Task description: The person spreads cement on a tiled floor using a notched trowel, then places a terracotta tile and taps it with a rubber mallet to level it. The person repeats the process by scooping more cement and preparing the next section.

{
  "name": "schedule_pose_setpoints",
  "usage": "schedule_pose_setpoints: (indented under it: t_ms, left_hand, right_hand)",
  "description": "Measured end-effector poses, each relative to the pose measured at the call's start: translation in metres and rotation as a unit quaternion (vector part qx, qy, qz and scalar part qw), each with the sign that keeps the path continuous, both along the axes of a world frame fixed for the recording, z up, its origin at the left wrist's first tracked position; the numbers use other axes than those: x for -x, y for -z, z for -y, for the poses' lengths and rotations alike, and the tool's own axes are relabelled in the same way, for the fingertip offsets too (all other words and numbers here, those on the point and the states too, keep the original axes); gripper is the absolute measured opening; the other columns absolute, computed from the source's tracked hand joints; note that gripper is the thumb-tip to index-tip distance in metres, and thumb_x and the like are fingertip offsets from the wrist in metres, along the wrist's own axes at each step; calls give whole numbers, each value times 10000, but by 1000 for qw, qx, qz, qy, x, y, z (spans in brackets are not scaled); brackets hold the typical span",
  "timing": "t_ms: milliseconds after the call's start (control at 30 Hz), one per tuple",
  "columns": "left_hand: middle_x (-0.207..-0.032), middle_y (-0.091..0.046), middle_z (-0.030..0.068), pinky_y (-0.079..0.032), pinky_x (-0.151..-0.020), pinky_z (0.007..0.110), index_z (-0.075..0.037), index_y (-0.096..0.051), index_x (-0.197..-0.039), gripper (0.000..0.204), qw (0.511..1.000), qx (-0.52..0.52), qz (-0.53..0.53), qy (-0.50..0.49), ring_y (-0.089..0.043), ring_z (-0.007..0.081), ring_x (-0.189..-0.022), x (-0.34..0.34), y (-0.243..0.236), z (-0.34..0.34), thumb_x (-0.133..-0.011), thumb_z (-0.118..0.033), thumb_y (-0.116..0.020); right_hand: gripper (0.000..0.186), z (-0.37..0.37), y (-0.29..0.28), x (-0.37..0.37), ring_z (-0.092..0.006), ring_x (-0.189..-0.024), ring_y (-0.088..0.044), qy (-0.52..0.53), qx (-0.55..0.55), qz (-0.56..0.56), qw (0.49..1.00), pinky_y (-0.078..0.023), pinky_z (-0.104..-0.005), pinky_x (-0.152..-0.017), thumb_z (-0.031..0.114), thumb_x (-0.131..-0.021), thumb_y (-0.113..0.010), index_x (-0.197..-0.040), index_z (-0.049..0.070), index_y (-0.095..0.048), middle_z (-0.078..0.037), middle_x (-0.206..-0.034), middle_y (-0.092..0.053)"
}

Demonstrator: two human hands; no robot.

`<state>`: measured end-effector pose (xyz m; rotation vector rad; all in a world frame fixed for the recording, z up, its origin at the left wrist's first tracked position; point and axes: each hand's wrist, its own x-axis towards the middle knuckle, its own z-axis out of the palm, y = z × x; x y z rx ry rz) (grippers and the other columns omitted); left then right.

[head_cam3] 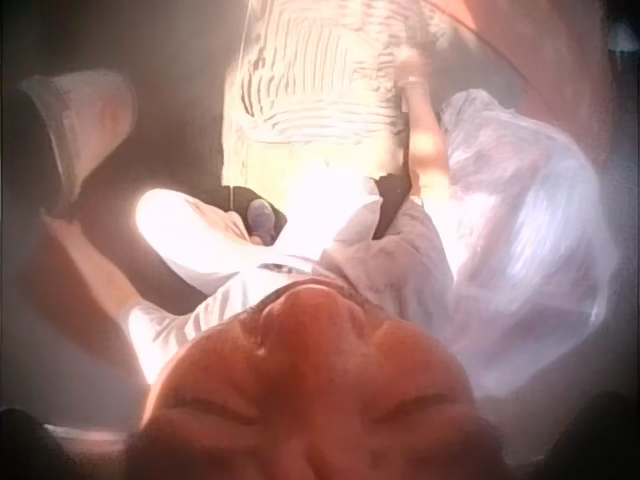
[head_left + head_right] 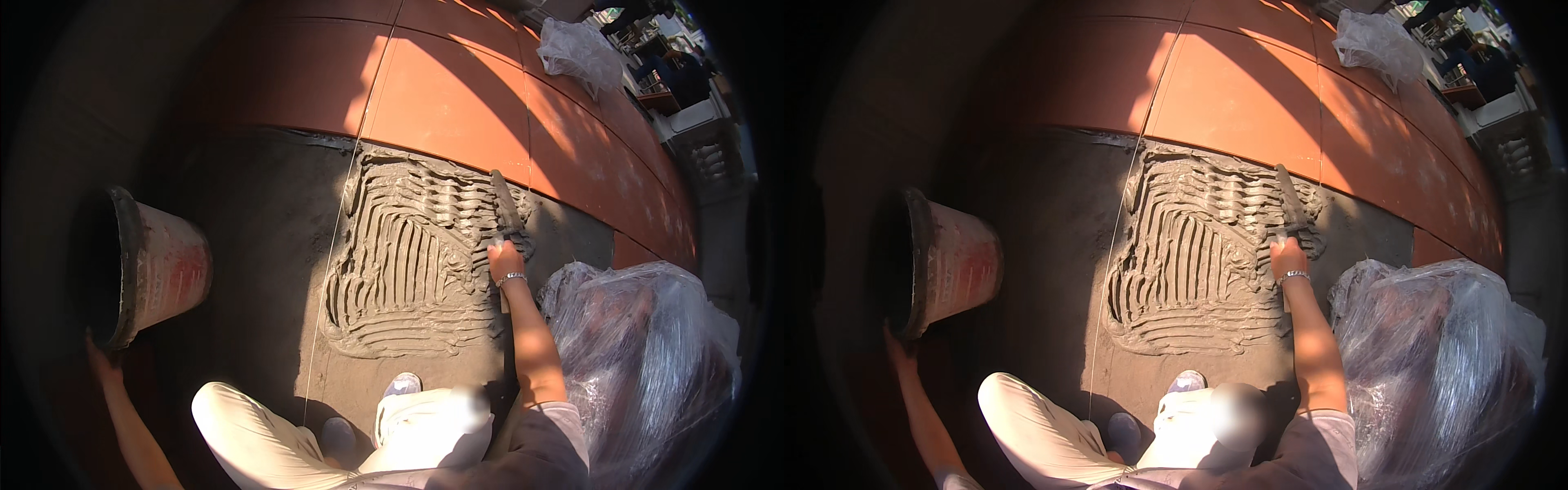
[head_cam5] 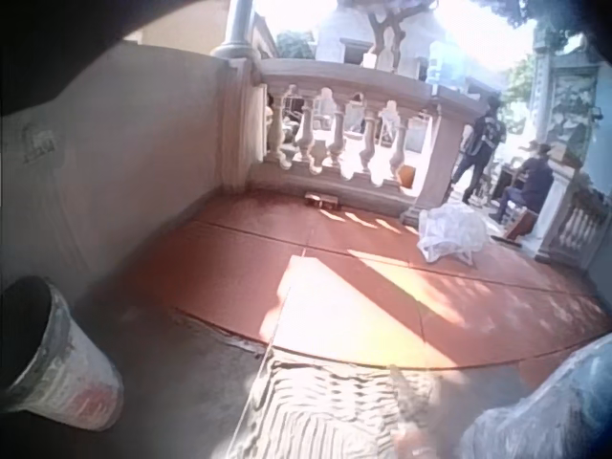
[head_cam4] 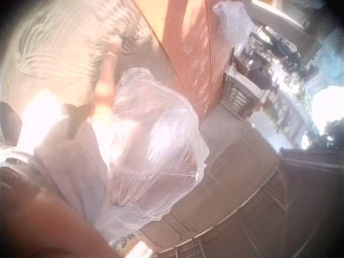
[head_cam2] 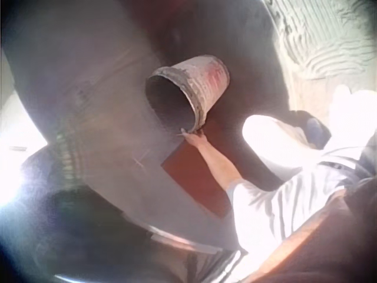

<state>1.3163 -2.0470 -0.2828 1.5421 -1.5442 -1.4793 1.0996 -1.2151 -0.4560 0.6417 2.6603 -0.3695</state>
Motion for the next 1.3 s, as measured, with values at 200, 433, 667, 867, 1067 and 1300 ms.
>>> schedule_pose_setpoints:
  t_ms: [200,433,667,867,1067,1300]
  left_hand:
    - [-1531,-318,82,-271,-1094,456,-229,-363,-1489,660,999,10,-16,32,-309,268,-1404,-3,-2,0,-916,-495,-554]
    - [-1503,-360,76,-262,-1092,449,-208,-373,-1481,652,1000,3,-10,16,-340,256,-1378,-1,0,3,-915,-471,-560]
    - [-1503,-350,83,-267,-1083,455,-242,-386,-1473,604,999,-5,-19,48,-354,251,-1358,-4,-3,5,-929,-448,-547]
    - [-1501,-363,96,-260,-1084,461,-242,-395,-1466,590,998,36,28,42,-331,246,-1381,5,-6,-2,-937,-468,-528]
    - [-1498,-374,99,-237,-1100,477,-245,-396,-1465,580,997,29,23,73,-338,248,-1386,11,-4,5,-945,-475,-513]
    - [-1478,-406,108,-220,-1112,473,-197,-379,-1472,623,992,68,43,100,-360,250,-1378,9,-5,-1,-941,-495,-508]
  right_hand:
    - [370,116,15,68,-400,-879,-673,-282,-43,-27,958,-528,-502,-755,378,-915,-591,-1040,36,-530,-229,-932,-688]
    - [341,148,44,48,-407,-858,-679,-364,-54,-29,930,-537,-506,-739,351,-891,-614,-1002,41,-520,-218,-943,-688]
    - [223,154,22,-84,-397,-716,-684,-441,-1,-8,897,-557,-485,-615,248,-902,-581,-954,41,-514,-201,-827,-652]
    - [168,158,17,-160,-394,-712,-682,-454,41,46,889,-554,-474,-601,194,-909,-536,-941,31,-510,-211,-832,-649]
    - [149,152,-1,-235,-414,-754,-679,-440,88,167,878,-550,-499,-631,158,-914,-481,-969,23,-511,-230,-853,-645]
    - [155,148,-1,-256,-400,-771,-683,-411,110,114,897,-551,-491,-632,162,-907,-506,-982,27,-519,-209,-887,-662]
